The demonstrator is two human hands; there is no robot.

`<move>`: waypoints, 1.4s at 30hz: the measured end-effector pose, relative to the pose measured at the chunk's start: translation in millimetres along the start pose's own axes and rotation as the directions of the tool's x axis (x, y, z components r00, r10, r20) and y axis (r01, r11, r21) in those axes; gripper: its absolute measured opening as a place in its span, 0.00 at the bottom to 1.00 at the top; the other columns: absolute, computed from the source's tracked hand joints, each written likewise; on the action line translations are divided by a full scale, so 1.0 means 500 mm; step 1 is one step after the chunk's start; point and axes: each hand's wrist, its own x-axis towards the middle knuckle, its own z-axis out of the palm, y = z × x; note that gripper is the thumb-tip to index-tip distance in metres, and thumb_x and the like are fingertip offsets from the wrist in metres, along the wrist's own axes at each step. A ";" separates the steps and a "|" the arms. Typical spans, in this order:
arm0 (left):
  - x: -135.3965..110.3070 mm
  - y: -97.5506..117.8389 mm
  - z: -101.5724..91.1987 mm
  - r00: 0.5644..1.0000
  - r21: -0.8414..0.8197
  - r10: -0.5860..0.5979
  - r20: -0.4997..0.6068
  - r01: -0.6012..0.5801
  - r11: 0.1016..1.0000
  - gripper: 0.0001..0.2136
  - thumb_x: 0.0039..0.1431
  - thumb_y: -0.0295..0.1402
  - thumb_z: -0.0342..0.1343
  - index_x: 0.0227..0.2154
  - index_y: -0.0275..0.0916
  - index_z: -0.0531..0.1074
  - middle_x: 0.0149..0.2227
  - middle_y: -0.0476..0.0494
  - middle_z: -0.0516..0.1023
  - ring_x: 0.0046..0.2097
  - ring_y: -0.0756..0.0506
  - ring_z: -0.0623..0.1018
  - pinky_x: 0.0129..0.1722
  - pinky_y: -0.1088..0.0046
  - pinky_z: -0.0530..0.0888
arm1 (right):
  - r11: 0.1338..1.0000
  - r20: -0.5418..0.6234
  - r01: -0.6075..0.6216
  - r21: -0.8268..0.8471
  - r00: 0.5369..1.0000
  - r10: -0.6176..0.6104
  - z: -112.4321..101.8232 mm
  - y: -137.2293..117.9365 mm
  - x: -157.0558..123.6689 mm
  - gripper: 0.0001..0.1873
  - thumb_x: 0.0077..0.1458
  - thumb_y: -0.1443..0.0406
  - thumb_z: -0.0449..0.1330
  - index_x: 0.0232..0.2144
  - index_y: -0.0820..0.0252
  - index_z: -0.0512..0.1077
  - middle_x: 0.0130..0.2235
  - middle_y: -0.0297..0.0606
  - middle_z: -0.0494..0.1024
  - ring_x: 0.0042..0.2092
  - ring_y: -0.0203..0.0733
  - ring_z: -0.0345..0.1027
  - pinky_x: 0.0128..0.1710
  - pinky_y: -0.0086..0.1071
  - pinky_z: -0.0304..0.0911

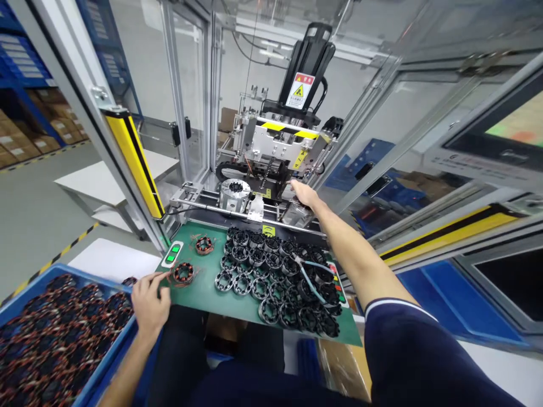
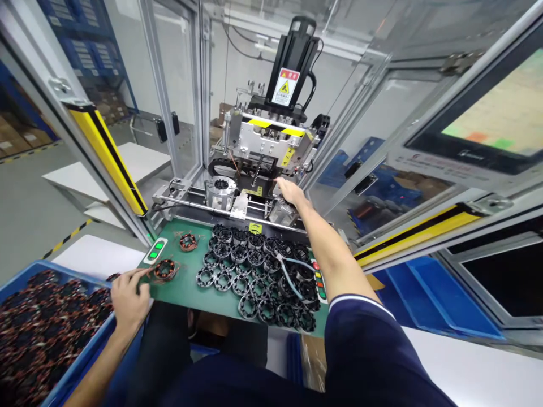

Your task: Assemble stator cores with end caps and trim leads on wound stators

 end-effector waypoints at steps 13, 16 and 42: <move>-0.001 0.093 0.033 0.987 -0.227 -0.159 -0.020 0.150 0.962 0.32 0.57 0.59 0.70 0.54 0.37 0.83 0.59 0.26 0.80 0.73 0.17 0.70 0.82 0.24 0.50 | 0.982 -0.472 -0.186 -0.020 0.868 0.155 -0.067 0.009 -0.416 0.19 0.81 0.52 0.65 0.66 0.52 0.80 0.71 0.48 0.79 0.66 0.52 0.78 0.68 0.52 0.79; 0.011 0.106 0.008 0.976 -0.475 -0.218 -0.016 0.184 0.860 0.30 0.58 0.59 0.67 0.53 0.41 0.75 0.56 0.32 0.79 0.67 0.24 0.76 0.79 0.29 0.64 | 0.923 -0.538 -0.384 0.023 0.773 0.336 -0.039 0.056 -0.662 0.19 0.85 0.51 0.58 0.64 0.52 0.81 0.69 0.49 0.80 0.65 0.51 0.79 0.66 0.51 0.81; -0.327 0.288 -0.210 0.795 -0.924 0.492 0.356 0.219 0.315 0.26 0.55 0.32 0.83 0.55 0.46 0.82 0.52 0.44 0.81 0.39 0.48 0.86 0.38 0.73 0.88 | 0.940 -0.316 -0.038 0.338 0.937 0.151 0.064 -0.157 -0.972 0.18 0.81 0.49 0.64 0.61 0.49 0.84 0.60 0.43 0.88 0.57 0.45 0.80 0.62 0.42 0.77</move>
